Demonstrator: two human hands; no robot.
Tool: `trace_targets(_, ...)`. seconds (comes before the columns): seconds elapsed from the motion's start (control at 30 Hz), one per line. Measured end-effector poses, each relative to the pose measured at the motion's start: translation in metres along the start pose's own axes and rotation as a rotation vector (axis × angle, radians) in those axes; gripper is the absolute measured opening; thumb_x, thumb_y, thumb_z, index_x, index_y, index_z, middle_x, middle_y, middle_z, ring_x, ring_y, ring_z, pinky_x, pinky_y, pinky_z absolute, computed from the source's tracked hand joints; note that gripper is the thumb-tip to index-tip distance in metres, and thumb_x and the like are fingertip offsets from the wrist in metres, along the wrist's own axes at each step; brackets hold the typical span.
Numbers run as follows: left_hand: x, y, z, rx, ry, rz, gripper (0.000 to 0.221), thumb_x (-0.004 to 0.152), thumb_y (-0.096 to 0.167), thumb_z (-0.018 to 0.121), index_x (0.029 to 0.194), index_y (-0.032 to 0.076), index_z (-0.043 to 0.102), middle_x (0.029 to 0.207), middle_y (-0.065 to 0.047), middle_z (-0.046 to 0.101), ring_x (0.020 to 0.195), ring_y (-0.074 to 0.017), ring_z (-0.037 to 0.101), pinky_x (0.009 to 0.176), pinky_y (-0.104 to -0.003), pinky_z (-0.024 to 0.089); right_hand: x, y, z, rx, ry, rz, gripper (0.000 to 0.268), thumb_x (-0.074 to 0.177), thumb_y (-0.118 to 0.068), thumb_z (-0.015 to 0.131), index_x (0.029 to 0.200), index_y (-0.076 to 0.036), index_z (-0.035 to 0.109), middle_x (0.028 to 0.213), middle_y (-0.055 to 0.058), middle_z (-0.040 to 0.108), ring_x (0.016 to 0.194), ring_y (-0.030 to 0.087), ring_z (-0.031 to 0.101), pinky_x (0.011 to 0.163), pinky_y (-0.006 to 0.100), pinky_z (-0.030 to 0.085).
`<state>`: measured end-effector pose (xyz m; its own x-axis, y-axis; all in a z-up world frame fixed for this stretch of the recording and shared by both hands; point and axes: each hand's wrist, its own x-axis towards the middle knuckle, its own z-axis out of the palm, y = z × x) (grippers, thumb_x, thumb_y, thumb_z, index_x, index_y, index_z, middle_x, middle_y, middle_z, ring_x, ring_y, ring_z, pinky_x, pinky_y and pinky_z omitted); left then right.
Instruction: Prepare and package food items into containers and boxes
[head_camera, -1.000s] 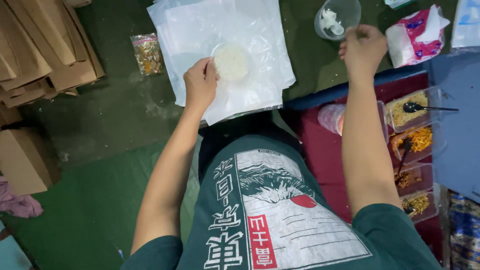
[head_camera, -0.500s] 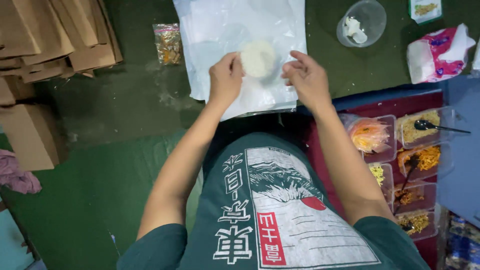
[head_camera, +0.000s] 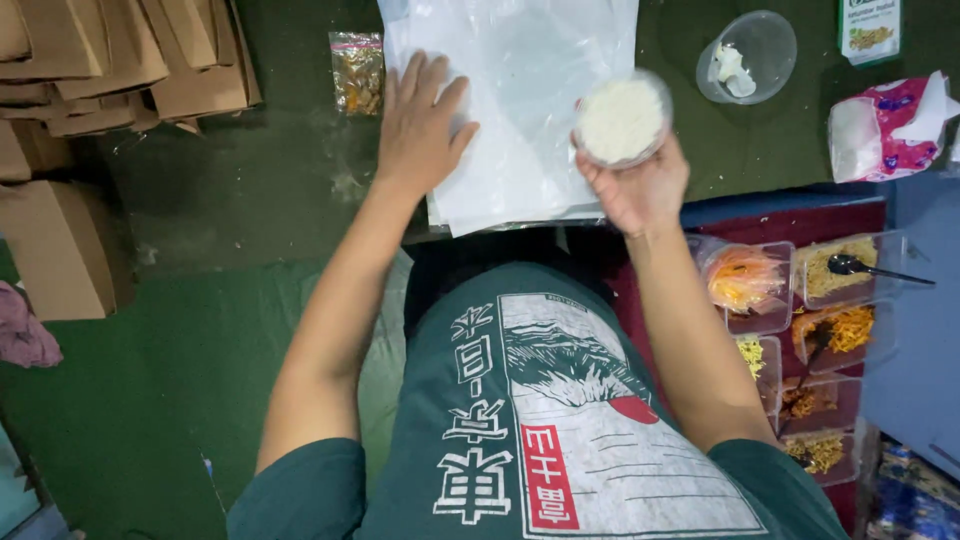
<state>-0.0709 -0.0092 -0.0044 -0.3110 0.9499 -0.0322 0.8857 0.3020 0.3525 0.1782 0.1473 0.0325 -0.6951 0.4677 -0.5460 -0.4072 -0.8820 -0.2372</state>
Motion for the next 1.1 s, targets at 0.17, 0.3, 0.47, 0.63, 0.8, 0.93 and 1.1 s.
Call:
trace_targets(0.17,-0.008,-0.016,-0.003,-0.016,-0.013,0.072,0.074,0.102,0.050,0.072,0.157,0.008,0.046,0.167,-0.017,0.021,0.154,-0.0415,0.011,0.123,-0.068,0.006,-0.008,-0.010,0.031,-0.379,-0.182,-0.415,0.094,0.075,-0.050,0.083,0.157,-0.024,0.045,0.166,0.028,0.036,0.145,0.044,0.051,0.087,0.046,0.069)
trace_targets(0.3,-0.009,-0.014,-0.007,-0.040,-0.082,0.018,0.091,0.095,0.055,0.078,0.161,0.007,0.038,0.169,-0.017,0.013,0.155,-0.0376,0.004,0.126,-0.063,0.004,0.005,0.008,0.065,-1.301,-0.451,-1.163,0.061,0.104,-0.049,0.059,0.153,-0.017,0.042,0.158,0.009,0.034,0.148,0.035,0.040,0.126,0.051,0.037)
trace_targets(0.47,-0.014,-0.016,-0.004,-0.033,-0.091,0.054,0.093,0.096,0.056,0.077,0.162,0.005,0.035,0.169,-0.019,0.010,0.156,-0.0380,0.004,0.127,-0.061,0.007,0.080,0.047,0.008,-2.242,-0.532,-1.042,0.052,0.110,-0.036,0.068,0.155,-0.016,0.051,0.159,0.033,0.031,0.139,0.055,0.041,0.116,0.066,0.030)
trace_targets(0.63,-0.019,-0.016,-0.004,-0.013,-0.162,0.006,0.096,0.097,0.063,0.065,0.165,0.009,0.026,0.171,-0.018,0.006,0.157,-0.0363,0.003,0.127,-0.059,0.007,0.084,0.056,0.000,-2.257,-0.491,-1.010,0.048,0.108,-0.037,0.064,0.152,-0.020,0.052,0.159,0.025,0.034,0.127,0.052,0.046,0.107,0.061,0.041)
trace_targets(0.8,-0.028,-0.020,-0.003,0.034,-0.173,-0.051,0.096,0.101,0.068,0.059,0.168,0.014,0.016,0.171,-0.015,-0.002,0.158,-0.0361,-0.002,0.129,-0.058,0.004,0.076,0.054,0.021,-2.123,-0.314,-0.761,0.076,0.095,-0.033,0.078,0.158,-0.014,0.039,0.160,0.016,0.039,0.137,0.045,0.038,0.114,0.058,0.037)
trace_targets(0.93,-0.040,-0.022,0.005,0.091,-0.140,-0.076,0.099,0.104,0.071,0.056,0.169,0.014,0.010,0.172,-0.016,-0.002,0.159,-0.0382,-0.002,0.129,-0.061,0.003,0.071,0.053,0.024,-2.030,-0.225,-0.635,0.087,0.088,-0.030,0.085,0.155,-0.007,0.036,0.155,0.016,0.046,0.137,0.039,0.038,0.115,0.053,0.036)
trace_targets(1.1,-0.025,-0.002,-0.003,0.083,-0.086,-0.061,0.095,0.104,0.063,0.059,0.164,-0.001,0.024,0.171,-0.020,0.006,0.158,-0.0353,0.003,0.128,-0.057,0.006,0.076,0.051,0.022,-2.048,-0.249,-0.666,0.086,0.086,-0.030,0.088,0.153,-0.005,0.039,0.155,0.017,0.045,0.139,0.041,0.038,0.115,0.053,0.037)
